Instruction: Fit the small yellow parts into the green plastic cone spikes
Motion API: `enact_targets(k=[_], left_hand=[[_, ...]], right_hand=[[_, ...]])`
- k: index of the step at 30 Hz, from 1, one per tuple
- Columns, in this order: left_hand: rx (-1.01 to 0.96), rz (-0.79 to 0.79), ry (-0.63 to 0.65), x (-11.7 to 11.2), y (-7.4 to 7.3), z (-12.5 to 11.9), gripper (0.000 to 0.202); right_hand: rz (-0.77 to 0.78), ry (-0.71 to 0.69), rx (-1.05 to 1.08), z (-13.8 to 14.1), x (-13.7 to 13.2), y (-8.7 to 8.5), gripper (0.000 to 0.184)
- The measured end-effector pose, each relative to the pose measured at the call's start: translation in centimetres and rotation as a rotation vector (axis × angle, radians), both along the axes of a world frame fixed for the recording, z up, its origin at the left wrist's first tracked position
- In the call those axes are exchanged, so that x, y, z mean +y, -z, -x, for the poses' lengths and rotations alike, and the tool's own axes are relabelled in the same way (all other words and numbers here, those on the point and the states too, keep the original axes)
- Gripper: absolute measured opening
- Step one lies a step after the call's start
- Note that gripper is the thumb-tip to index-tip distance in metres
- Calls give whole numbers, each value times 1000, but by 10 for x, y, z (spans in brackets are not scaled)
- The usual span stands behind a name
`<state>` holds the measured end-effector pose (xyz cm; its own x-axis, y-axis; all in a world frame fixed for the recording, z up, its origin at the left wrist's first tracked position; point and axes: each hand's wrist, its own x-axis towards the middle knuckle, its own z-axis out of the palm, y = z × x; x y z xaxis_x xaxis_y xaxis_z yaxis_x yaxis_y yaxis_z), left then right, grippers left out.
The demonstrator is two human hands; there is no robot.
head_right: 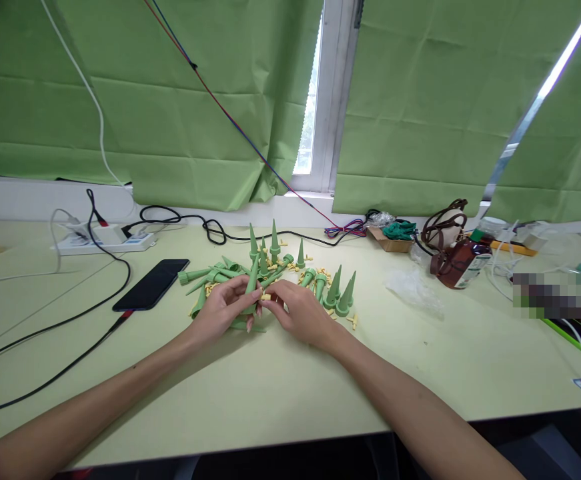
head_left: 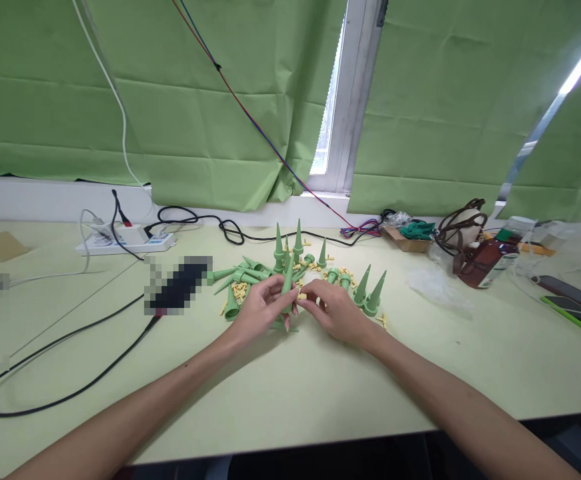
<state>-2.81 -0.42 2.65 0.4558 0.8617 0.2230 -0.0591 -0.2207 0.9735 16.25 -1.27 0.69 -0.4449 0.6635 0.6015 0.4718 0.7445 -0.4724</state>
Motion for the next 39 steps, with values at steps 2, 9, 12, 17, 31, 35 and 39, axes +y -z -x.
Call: enact_targets(k=[2, 9, 12, 17, 31, 35, 39], left_hand=[[-2, -5, 5, 0, 0, 1, 26], [13, -8, 3, 0, 2, 1, 29], [21, -17, 2, 0, 1, 1, 29], [14, -3, -10, -1, 0, 0, 30], [17, 2, -5, -1, 0, 0, 26], [24, 5, -10, -1, 0, 0, 28], [20, -3, -10, 0, 2, 1, 27]], right_hand=[[1, 1, -3, 0, 0, 0, 12], [2, 5, -12, 0, -1, -1, 15], [8, 10, -24, 0, 0, 0, 17], [21, 20, -19, 0, 0, 0, 15], [22, 13, -6, 0, 0, 0, 12], [24, 14, -15, 0, 0, 0, 13], [25, 14, -26, 0, -1, -1, 13]])
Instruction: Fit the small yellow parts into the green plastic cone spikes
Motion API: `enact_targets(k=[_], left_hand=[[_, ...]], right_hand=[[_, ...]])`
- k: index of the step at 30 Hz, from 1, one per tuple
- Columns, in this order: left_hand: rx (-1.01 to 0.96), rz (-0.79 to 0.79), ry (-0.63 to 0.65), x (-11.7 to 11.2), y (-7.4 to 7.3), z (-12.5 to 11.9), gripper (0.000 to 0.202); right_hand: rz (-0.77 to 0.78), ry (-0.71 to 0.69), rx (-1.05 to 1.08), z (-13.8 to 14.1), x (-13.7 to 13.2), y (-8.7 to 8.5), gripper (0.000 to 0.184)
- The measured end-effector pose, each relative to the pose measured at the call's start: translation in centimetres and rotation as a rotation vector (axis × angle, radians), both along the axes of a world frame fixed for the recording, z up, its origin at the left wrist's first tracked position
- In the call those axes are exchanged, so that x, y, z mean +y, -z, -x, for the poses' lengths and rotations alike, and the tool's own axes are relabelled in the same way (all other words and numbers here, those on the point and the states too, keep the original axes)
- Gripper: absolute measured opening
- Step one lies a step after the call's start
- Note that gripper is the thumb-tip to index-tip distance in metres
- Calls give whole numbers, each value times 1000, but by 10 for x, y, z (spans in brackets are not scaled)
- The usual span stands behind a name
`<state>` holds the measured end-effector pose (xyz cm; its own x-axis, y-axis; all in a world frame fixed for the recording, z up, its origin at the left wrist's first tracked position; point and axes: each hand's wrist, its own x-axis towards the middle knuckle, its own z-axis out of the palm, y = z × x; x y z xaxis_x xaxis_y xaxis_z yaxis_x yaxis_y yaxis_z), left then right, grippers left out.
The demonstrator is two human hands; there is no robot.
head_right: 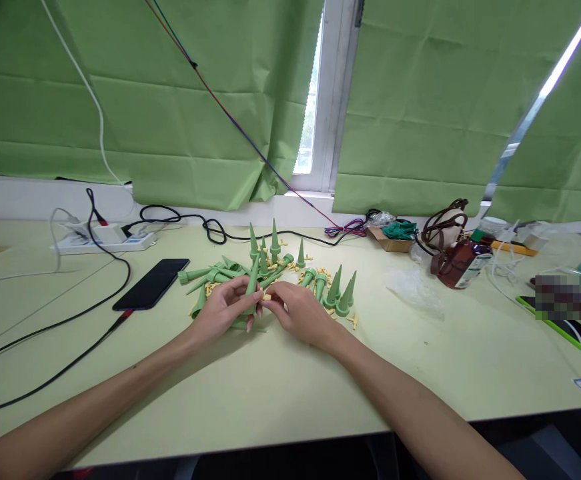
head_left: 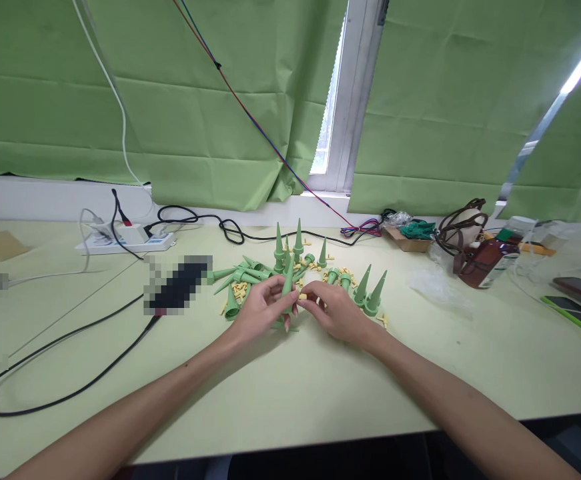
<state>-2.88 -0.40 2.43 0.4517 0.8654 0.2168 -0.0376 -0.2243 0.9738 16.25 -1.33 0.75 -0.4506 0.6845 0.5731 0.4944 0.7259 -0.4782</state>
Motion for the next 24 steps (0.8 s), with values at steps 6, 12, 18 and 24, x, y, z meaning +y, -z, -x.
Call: enact_targets(k=[6, 12, 18, 24], left_hand=[[-8, 3, 5, 1, 2, 0, 29], [-20, 9, 9, 0, 1, 0, 26], [-9, 3, 2, 0, 0, -1, 25], [-2, 2, 7, 1, 1, 0, 26]], right_hand=[[0, 5, -19, 1, 0, 0, 19], [15, 10, -13, 0, 0, 0, 15], [41, 9, 12, 0, -1, -2, 10], [48, 7, 3, 0, 0, 0, 12]])
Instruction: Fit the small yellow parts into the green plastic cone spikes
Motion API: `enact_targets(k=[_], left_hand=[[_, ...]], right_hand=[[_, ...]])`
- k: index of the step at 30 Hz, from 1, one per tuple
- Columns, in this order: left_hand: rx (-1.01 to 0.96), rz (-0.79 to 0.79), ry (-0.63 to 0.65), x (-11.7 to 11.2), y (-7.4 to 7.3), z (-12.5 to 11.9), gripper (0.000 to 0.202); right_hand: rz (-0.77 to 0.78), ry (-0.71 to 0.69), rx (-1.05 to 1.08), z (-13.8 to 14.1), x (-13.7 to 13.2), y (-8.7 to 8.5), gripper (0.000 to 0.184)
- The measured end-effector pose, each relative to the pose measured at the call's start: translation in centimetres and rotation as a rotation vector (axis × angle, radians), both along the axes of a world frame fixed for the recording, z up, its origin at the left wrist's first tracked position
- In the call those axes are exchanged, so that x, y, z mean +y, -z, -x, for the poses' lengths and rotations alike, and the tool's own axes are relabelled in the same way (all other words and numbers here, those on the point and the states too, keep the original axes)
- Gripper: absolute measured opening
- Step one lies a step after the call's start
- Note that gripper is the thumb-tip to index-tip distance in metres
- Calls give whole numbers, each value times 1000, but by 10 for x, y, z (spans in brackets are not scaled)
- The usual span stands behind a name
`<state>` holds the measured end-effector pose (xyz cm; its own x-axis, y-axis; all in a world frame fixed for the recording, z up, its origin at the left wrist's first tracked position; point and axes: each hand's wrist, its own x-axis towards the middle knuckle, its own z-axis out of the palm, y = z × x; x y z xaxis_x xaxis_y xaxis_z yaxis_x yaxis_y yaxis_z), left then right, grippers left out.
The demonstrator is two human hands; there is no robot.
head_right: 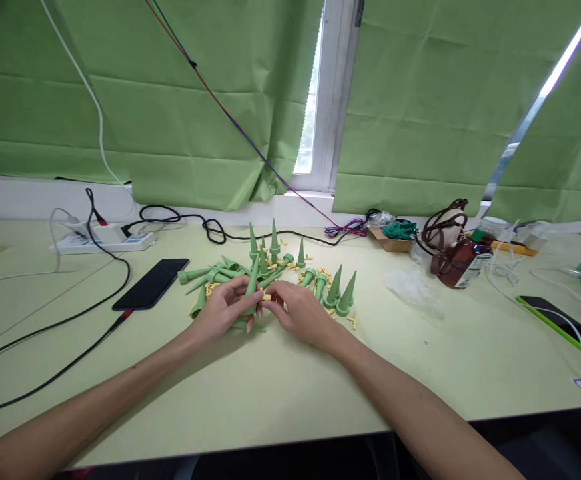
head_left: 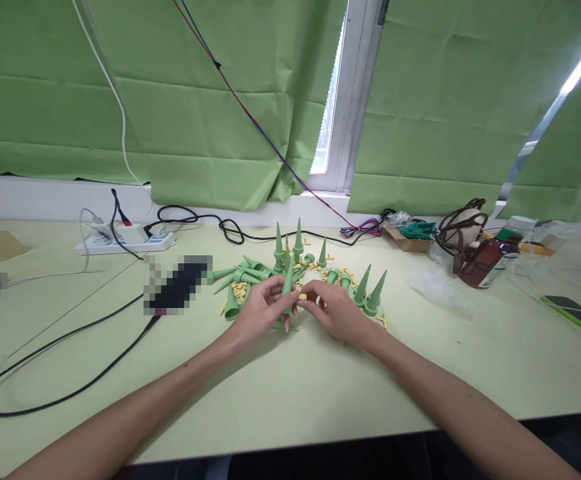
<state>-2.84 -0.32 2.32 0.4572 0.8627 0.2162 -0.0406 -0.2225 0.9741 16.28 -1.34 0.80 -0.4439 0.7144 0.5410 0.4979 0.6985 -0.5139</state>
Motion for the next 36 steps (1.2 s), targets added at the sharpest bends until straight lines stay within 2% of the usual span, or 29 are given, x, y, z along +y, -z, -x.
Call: enact_targets(k=[14, 18, 23, 28, 36], left_hand=[[1, -13, 13, 0, 1, 1, 26], [-4, -9, 4, 0, 2, 1, 25], [-2, 6, -13, 1, 2, 0, 26], [6, -1, -14, 1, 1, 0, 27], [8, -3, -6, -1, 0, 0, 26]], right_hand=[[-22, 19, -49, 0, 1, 0, 19], [-30, 10, -17, 0, 1, 0, 13], [-41, -9, 46, 1, 0, 0, 13], [-45, -9, 24, 0, 0, 1, 9], [-55, 7, -34, 1, 0, 0, 17]])
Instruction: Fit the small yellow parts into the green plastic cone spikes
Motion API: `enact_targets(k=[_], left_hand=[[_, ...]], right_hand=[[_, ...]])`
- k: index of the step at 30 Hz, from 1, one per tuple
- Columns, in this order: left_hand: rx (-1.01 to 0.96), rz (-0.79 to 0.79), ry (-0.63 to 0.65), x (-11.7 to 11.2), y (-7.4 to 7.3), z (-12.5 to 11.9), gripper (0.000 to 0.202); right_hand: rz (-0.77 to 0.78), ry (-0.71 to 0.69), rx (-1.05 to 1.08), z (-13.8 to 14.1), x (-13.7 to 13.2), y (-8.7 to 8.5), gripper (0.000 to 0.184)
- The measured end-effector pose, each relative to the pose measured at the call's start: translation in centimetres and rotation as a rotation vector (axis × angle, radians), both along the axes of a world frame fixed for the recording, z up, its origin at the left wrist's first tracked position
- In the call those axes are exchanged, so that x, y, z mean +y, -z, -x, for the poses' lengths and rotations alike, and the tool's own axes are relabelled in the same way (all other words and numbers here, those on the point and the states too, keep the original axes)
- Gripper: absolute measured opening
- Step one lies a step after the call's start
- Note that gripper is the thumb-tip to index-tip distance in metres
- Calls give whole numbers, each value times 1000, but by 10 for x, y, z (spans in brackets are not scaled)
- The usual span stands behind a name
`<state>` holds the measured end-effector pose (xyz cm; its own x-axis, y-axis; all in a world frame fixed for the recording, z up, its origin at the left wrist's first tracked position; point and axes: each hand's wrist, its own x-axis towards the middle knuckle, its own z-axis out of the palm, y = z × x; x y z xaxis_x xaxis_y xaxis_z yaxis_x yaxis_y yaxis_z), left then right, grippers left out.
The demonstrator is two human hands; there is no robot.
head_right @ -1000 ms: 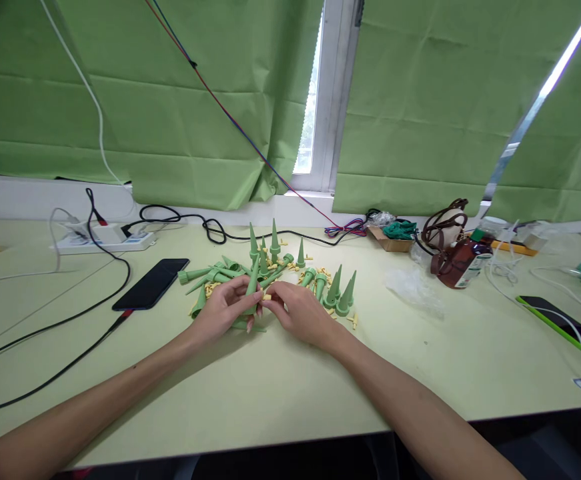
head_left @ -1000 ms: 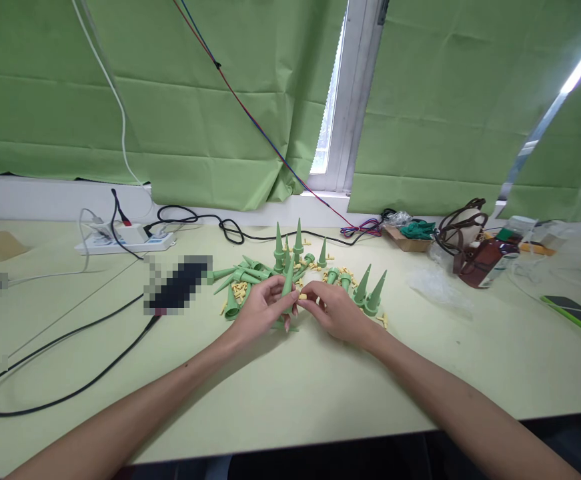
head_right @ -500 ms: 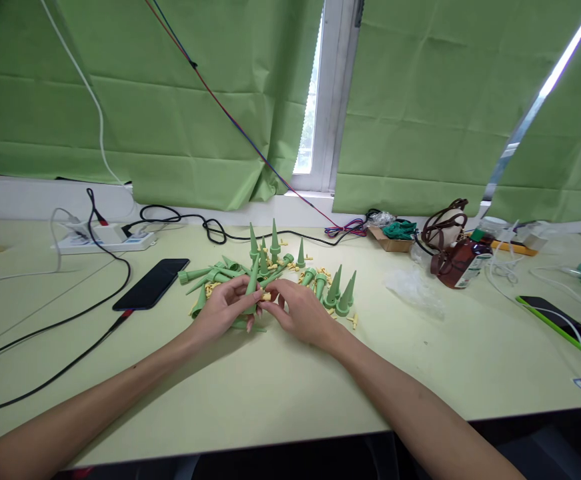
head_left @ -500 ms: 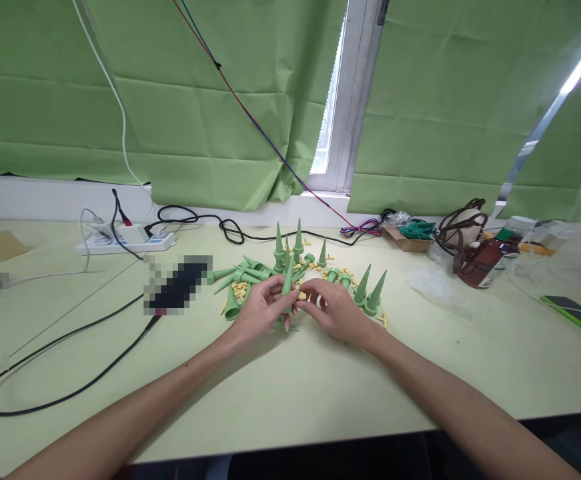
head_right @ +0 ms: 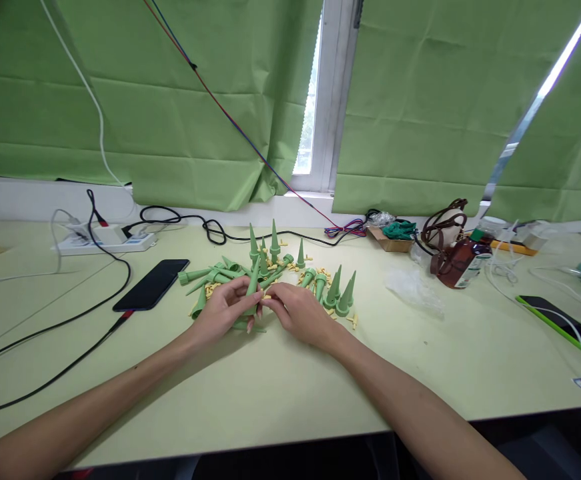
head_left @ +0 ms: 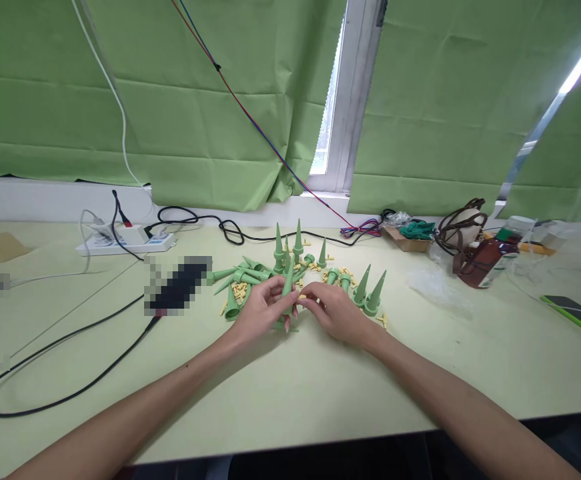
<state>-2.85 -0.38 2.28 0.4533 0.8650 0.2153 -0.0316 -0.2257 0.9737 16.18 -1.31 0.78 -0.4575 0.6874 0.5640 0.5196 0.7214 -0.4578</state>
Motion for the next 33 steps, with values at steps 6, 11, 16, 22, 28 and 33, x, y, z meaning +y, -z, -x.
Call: enact_targets(k=[6, 11, 16, 22, 28, 33], left_hand=[[-11, 2, -12, 0, 1, 0, 28], [-10, 8, -43, 1, 0, -1, 28], [4, 9, -48, 1, 0, -1, 28], [3, 7, -51, 0, 0, -1, 28], [9, 9, -44, -1, -2, -2, 29], [-2, 10, -48, -1, -3, -3, 30]], right_hand=[[-1, -7, 13, 1, -1, -1, 20], [7, -8, 69, -1, -1, -1, 16], [7, -38, 66, -1, -1, -1, 12], [3, -21, 48, -1, 1, 1, 10], [1, -22, 17, 0, 0, -1, 17], [14, -19, -4, 1, -1, -3, 23]])
